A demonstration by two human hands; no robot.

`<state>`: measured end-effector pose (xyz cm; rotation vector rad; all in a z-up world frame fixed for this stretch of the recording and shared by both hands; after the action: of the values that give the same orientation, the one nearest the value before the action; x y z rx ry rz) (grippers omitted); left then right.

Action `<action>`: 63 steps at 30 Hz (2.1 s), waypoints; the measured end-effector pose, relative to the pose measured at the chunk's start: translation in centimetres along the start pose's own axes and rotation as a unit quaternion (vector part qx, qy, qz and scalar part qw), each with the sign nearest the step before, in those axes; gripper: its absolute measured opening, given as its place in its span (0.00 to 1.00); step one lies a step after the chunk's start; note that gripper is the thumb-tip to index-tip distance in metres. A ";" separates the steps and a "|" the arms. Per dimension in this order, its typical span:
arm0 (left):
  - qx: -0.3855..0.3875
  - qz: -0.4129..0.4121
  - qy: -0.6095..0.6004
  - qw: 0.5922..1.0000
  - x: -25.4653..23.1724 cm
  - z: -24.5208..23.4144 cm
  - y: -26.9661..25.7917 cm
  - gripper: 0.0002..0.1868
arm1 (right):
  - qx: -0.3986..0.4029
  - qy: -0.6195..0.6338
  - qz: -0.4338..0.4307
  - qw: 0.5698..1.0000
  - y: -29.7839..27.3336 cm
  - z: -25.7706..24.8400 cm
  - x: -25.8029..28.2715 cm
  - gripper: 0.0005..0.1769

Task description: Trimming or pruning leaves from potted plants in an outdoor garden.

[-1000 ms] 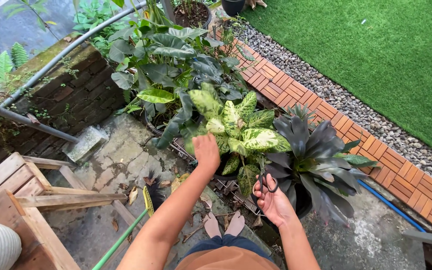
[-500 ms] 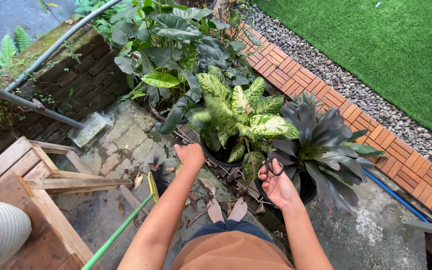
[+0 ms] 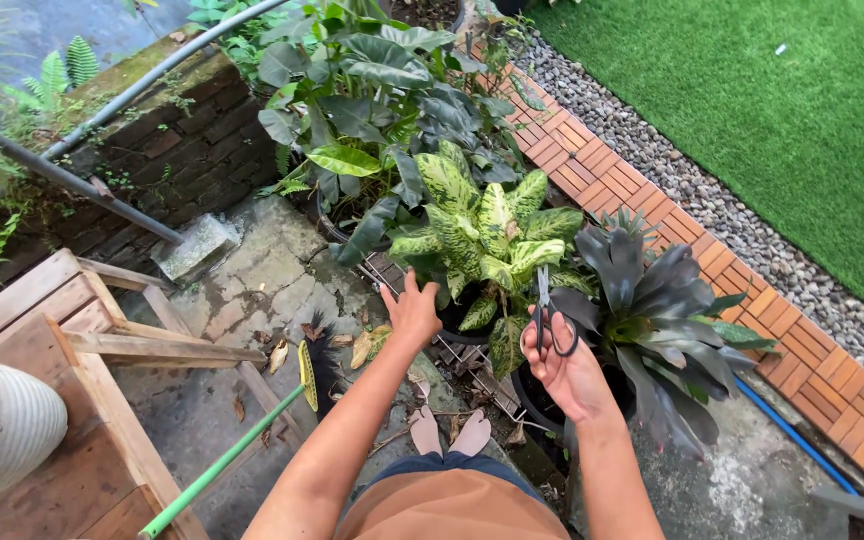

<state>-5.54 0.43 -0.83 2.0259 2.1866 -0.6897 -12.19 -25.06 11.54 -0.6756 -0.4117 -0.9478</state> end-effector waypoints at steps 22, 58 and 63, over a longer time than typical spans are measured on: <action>-0.013 -0.114 -0.853 0.509 13.2 -2.1 10.7 0.23 | -0.033 -0.038 0.075 0.996 -1.1 -2.8 -2.4 0.25; -0.028 -0.304 -0.730 0.612 18.6 9.9 5.4 0.12 | 0.061 -0.171 0.196 0.964 5.3 6.2 -5.3 0.26; -0.111 -0.272 -0.740 0.604 20.8 6.2 10.7 0.11 | 0.019 -0.214 0.182 0.960 8.9 8.8 -5.2 0.26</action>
<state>0.79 17.64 -16.66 0.0809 1.4254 -1.3109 -7.68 -12.29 11.72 -0.8885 -0.6599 -0.4390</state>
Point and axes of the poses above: each hand's wrist, its own y-axis towards the middle knuckle, its own z-axis out of the palm, x = y × z, the point moved 3 cm from there along y, towards the middle knuckle, and after that the axes turned 6 degrees about x, right-handed, at the moved point
